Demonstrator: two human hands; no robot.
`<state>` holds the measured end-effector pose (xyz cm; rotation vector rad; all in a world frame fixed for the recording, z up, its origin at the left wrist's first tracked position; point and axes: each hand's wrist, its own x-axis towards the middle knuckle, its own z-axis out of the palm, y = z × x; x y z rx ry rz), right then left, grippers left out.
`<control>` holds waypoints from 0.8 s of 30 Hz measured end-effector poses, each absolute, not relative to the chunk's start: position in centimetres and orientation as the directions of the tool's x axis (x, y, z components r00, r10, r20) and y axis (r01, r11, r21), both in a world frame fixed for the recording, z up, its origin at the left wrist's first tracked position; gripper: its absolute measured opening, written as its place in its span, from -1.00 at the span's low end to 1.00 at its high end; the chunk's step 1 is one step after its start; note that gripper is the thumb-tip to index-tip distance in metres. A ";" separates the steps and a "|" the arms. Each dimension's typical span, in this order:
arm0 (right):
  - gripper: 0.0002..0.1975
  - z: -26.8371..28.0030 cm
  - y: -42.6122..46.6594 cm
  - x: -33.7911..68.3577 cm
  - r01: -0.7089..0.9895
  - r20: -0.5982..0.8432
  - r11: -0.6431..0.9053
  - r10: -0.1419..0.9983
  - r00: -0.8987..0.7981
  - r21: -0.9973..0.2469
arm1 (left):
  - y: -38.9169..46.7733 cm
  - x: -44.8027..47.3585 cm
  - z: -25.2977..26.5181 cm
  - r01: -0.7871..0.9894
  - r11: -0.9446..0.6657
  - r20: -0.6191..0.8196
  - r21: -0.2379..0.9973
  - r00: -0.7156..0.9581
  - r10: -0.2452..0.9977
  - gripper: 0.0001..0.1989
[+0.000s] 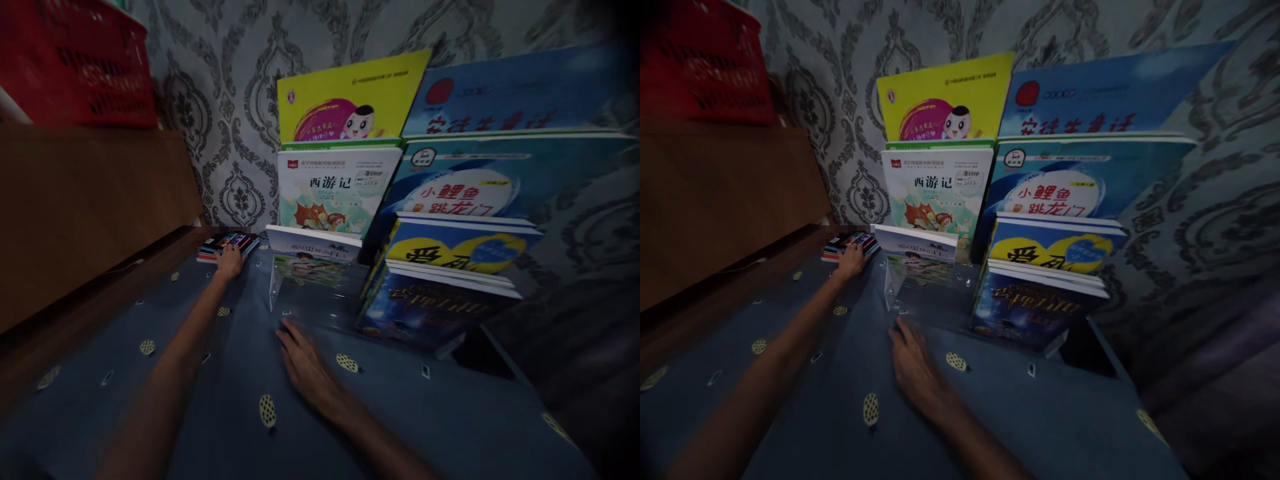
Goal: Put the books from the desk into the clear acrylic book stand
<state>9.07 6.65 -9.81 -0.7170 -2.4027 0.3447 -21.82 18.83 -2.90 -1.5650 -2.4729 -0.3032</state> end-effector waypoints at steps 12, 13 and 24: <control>-0.63 -10.1 6.6 9.1 0.411 0.493 0.849 0.528 -0.692 -0.332 | 16.4 -22.0 -3.1 0.930 0.315 0.258 -0.189 -0.262 0.930 -0.55; -0.64 -10.3 6.7 9.0 0.409 0.496 0.852 0.523 -0.693 -0.327 | 16.1 -22.0 -3.3 0.931 0.299 0.257 -0.210 -0.243 0.935 -0.56; -0.66 -10.7 7.1 8.7 0.401 0.510 0.866 0.500 -0.699 -0.299 | 10.3 -22.3 -5.7 0.927 0.183 0.210 -0.328 -0.118 0.971 -0.59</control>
